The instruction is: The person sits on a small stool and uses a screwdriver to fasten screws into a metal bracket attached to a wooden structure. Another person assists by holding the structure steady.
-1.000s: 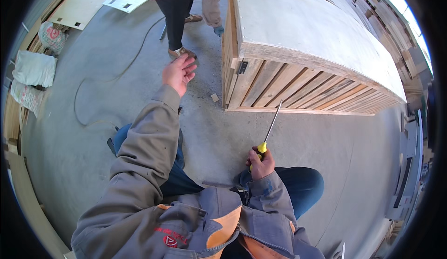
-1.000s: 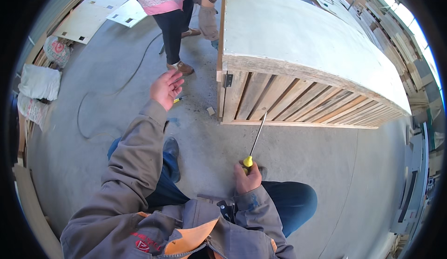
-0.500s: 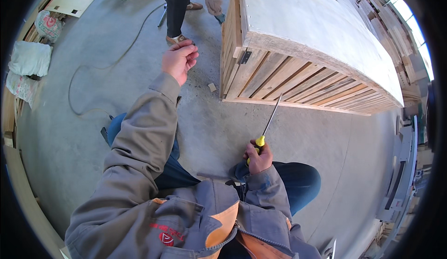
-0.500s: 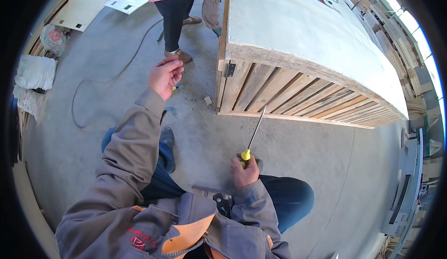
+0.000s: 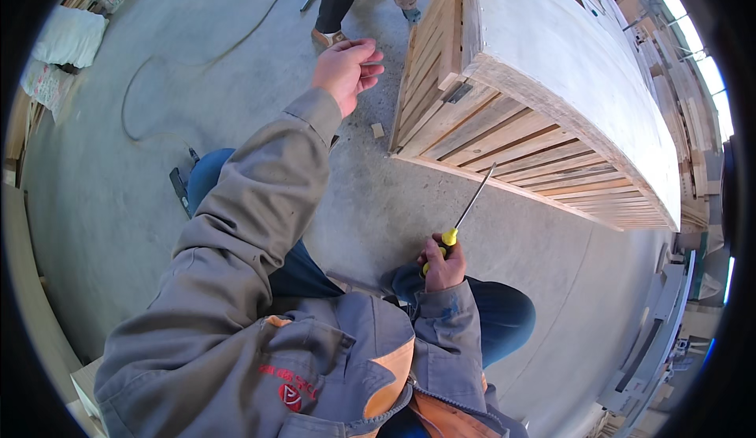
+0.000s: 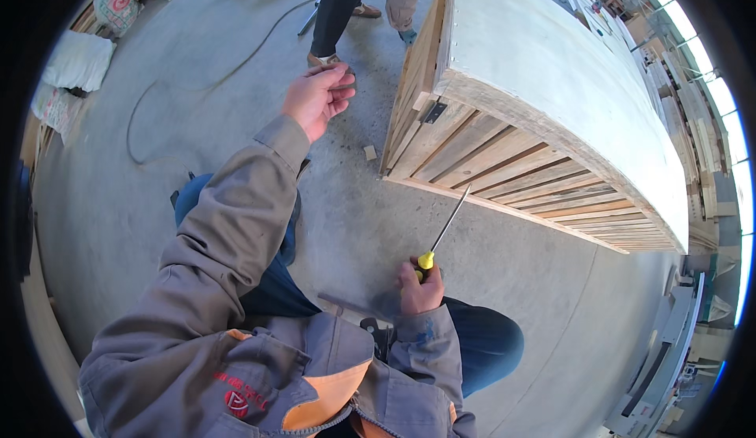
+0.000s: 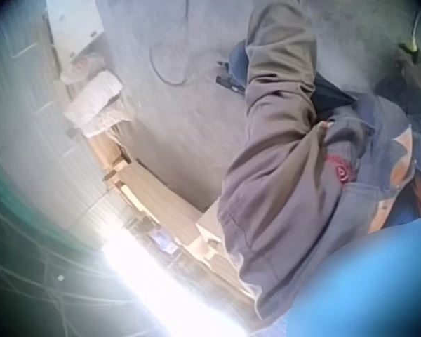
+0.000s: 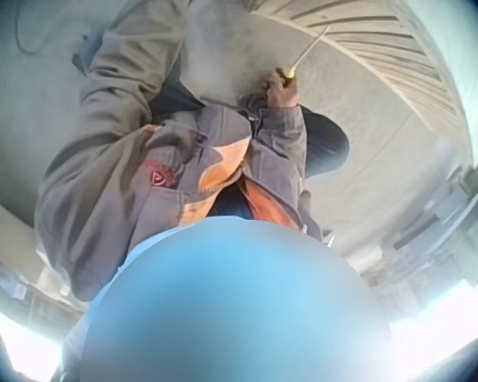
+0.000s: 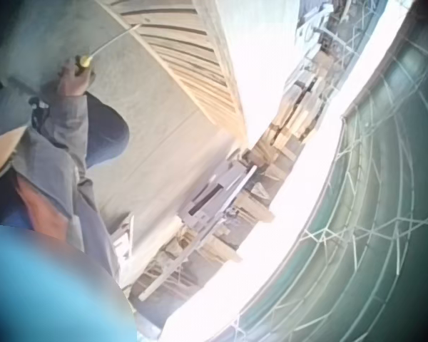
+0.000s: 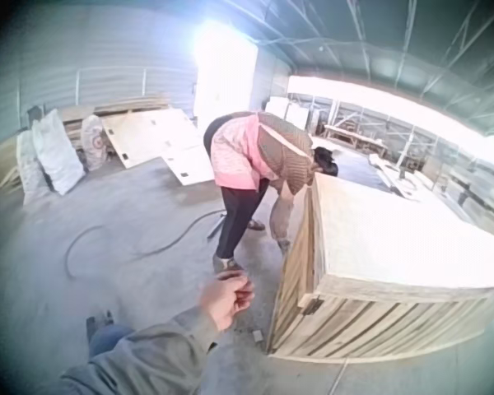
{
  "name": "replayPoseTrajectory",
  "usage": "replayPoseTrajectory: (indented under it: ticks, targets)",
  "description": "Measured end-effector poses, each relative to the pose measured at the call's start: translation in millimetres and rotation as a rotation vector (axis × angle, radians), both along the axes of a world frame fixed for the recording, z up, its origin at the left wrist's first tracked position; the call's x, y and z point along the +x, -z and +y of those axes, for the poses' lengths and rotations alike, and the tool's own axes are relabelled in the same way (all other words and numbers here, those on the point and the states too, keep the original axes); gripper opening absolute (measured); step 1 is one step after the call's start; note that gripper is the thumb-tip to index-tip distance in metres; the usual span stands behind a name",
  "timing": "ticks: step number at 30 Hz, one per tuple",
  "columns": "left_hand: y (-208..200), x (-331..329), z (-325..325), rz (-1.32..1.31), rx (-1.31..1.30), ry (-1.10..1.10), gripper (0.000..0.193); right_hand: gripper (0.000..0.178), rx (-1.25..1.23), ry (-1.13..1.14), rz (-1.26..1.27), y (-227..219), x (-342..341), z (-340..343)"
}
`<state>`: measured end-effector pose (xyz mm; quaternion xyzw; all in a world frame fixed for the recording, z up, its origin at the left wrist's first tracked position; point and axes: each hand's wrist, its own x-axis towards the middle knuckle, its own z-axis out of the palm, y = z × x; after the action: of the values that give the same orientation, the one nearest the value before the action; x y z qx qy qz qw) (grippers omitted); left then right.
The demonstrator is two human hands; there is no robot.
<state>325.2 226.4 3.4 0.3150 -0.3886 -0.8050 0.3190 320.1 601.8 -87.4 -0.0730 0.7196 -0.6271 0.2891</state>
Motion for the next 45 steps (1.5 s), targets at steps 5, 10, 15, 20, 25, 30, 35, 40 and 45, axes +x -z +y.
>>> replayPoseTrajectory:
  ticks: [5, 10, 15, 20, 25, 30, 35, 40, 45]
  targets:
    - [0, 2, 0, -0.012, 0.000, 0.005, 0.020, 0.027, -0.024, 0.001, -0.029, -3, -1, -2]
    - [-2, 4, 1, -0.012, -0.004, 0.006, 0.020, 0.028, 0.033, 0.008, -0.017, -2, -1, -2]
    - [-1, 5, 1, -0.017, -0.024, 0.009, 0.020, 0.025, 0.020, 0.009, -0.019, 0, -1, -2]
    - [1, 2, 0, -0.005, -0.019, 0.012, 0.017, 0.026, 0.015, 0.018, -0.028, 0, -2, -3]
    - [2, 4, 0, -0.036, -0.010, 0.012, 0.020, 0.027, 0.008, 0.019, -0.017, 1, -3, -5]
    - [5, 3, -1, -0.020, -0.029, 0.022, 0.021, 0.028, 0.050, 0.002, -0.012, 3, -3, -2]
    - [9, 2, -2, -0.033, -0.020, 0.022, 0.022, 0.028, 0.046, 0.013, -0.039, 4, -4, -4]
    - [13, 1, -5, -0.043, 0.000, 0.038, 0.021, 0.026, 0.095, 0.033, -0.028, -1, -4, -9]
    - [11, -1, -1, -0.069, 0.006, 0.040, 0.022, 0.026, 0.084, 0.043, -0.038, 3, -6, -7]
